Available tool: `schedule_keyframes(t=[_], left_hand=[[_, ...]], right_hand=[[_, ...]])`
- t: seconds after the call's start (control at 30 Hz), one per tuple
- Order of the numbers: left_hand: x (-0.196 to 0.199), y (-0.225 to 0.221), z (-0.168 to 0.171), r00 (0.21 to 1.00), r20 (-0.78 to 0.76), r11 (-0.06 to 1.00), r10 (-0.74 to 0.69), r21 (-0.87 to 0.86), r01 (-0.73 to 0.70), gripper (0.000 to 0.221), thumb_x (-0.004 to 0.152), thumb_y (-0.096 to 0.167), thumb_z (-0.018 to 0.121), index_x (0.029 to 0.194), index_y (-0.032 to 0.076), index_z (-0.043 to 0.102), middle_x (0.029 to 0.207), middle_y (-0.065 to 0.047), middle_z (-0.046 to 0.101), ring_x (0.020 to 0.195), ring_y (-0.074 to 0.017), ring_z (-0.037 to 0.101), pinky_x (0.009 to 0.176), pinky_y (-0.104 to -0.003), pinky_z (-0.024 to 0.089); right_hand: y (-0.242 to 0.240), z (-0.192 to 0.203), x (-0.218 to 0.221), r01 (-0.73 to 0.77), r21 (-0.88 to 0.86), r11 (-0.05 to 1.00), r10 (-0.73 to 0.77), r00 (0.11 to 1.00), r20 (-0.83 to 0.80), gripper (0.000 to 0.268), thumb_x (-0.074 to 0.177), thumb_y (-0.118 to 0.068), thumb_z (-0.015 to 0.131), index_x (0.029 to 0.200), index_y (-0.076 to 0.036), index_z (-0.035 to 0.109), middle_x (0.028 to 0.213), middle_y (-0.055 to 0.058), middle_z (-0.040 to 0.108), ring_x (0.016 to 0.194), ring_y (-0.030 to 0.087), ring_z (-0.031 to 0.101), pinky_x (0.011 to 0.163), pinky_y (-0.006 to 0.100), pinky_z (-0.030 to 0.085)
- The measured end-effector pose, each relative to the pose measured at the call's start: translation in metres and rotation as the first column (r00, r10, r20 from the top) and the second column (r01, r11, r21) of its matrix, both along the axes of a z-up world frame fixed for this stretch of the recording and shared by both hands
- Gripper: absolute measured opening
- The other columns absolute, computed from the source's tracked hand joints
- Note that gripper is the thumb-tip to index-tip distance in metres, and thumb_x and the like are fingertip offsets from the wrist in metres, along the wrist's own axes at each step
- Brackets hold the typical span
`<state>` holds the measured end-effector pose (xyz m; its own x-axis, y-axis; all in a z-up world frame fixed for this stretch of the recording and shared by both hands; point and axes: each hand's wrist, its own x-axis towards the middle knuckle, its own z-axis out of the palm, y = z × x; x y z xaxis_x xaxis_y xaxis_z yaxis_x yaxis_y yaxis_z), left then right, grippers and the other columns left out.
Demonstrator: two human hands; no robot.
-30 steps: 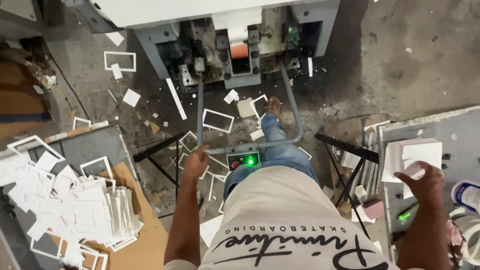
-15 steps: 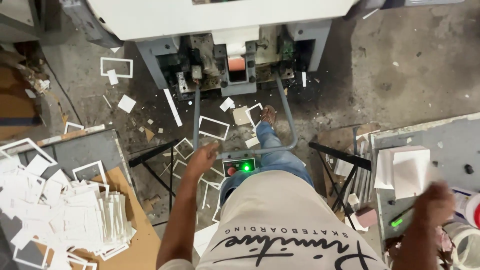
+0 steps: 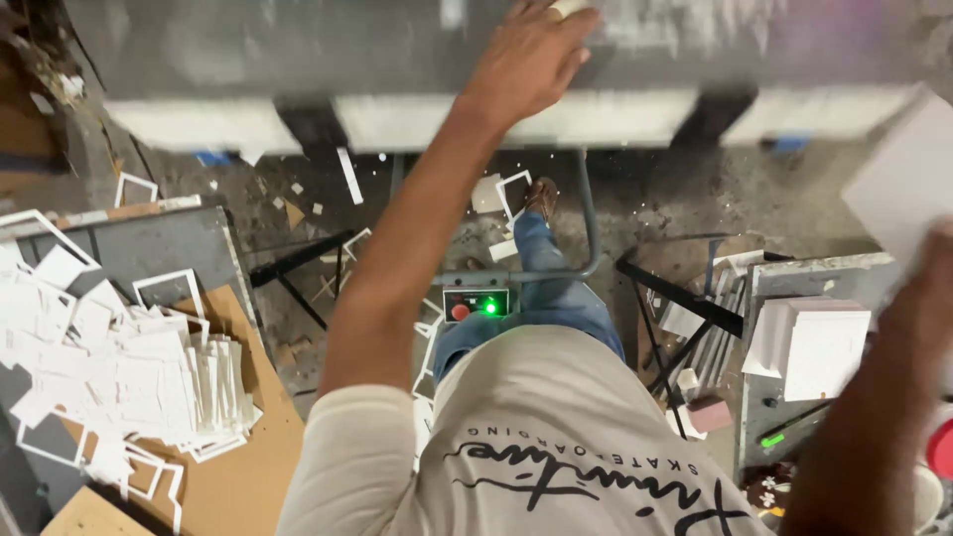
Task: Manually placing paper components into a die-cutting or pressing machine and removing the finished parts.
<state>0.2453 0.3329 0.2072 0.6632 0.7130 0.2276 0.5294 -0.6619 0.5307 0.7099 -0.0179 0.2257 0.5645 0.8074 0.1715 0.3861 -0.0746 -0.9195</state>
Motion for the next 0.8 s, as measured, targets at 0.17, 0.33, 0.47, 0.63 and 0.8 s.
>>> schedule_keyframes(t=[0.17,0.33,0.47,0.63,0.8], left_hand=[[0.017,-0.029,-0.073,0.909,-0.408,0.957,0.084,-0.220,-0.187,0.086,0.094,0.059,0.057,0.156,0.009,0.028,0.158,-0.019,0.036,0.150,-0.0355,0.023,0.122,-0.052,0.015],[0.001,-0.103,-0.100,0.849,-0.529,0.936,-0.011,-0.304,-0.178,0.111,0.089,0.082,0.045,0.159,0.001,0.016,0.166,-0.022,0.016,0.156,-0.0348,0.005,0.126,-0.053,0.007],[-0.025,-0.171,-0.091,0.853,-0.520,0.922,-0.043,-0.349,-0.167,0.114,0.085,0.080,0.052,0.160,0.000,0.020,0.166,-0.021,0.020,0.158,-0.0362,0.008,0.127,-0.054,0.011],[-0.082,-0.258,-0.114,0.955,-0.288,0.923,-0.076,-0.383,-0.042,0.100,0.077,0.055,0.070,0.156,0.005,0.035,0.164,-0.018,0.033,0.153,-0.0368,0.026,0.121,-0.054,0.028],[-0.135,-0.268,-0.107,0.929,-0.367,0.994,-0.049,-0.106,0.010,0.063,0.097,0.019,0.067,0.156,0.010,0.044,0.165,-0.009,0.039,0.154,-0.0270,0.039,0.120,-0.046,0.039]], right_hand=[[0.128,-0.076,-0.088,-0.052,0.162,0.985,0.119,0.889,-0.442,0.002,0.109,-0.001,0.067,0.108,0.000,0.068,0.099,0.007,0.062,0.082,0.017,0.052,0.072,0.029,0.041],[0.188,-0.102,-0.238,-0.437,-0.191,0.879,0.396,0.445,0.803,0.036,0.105,0.006,0.062,0.134,-0.011,0.075,0.131,0.010,0.070,0.118,0.026,0.059,0.104,0.044,0.045],[0.197,-0.122,-0.294,-0.501,-0.322,0.804,0.521,0.331,0.787,0.032,0.101,-0.005,0.067,0.132,-0.010,0.074,0.138,0.011,0.063,0.121,0.031,0.056,0.100,0.050,0.040],[0.201,-0.150,-0.326,-0.559,-0.402,0.725,0.609,0.248,0.753,0.041,0.094,-0.004,0.067,0.133,-0.013,0.074,0.144,0.010,0.057,0.126,0.032,0.053,0.104,0.054,0.038],[0.217,-0.163,-0.336,-0.555,-0.400,0.729,0.598,0.233,0.767,0.040,0.096,-0.003,0.067,0.133,-0.015,0.074,0.145,0.010,0.056,0.127,0.032,0.052,0.105,0.057,0.036]])
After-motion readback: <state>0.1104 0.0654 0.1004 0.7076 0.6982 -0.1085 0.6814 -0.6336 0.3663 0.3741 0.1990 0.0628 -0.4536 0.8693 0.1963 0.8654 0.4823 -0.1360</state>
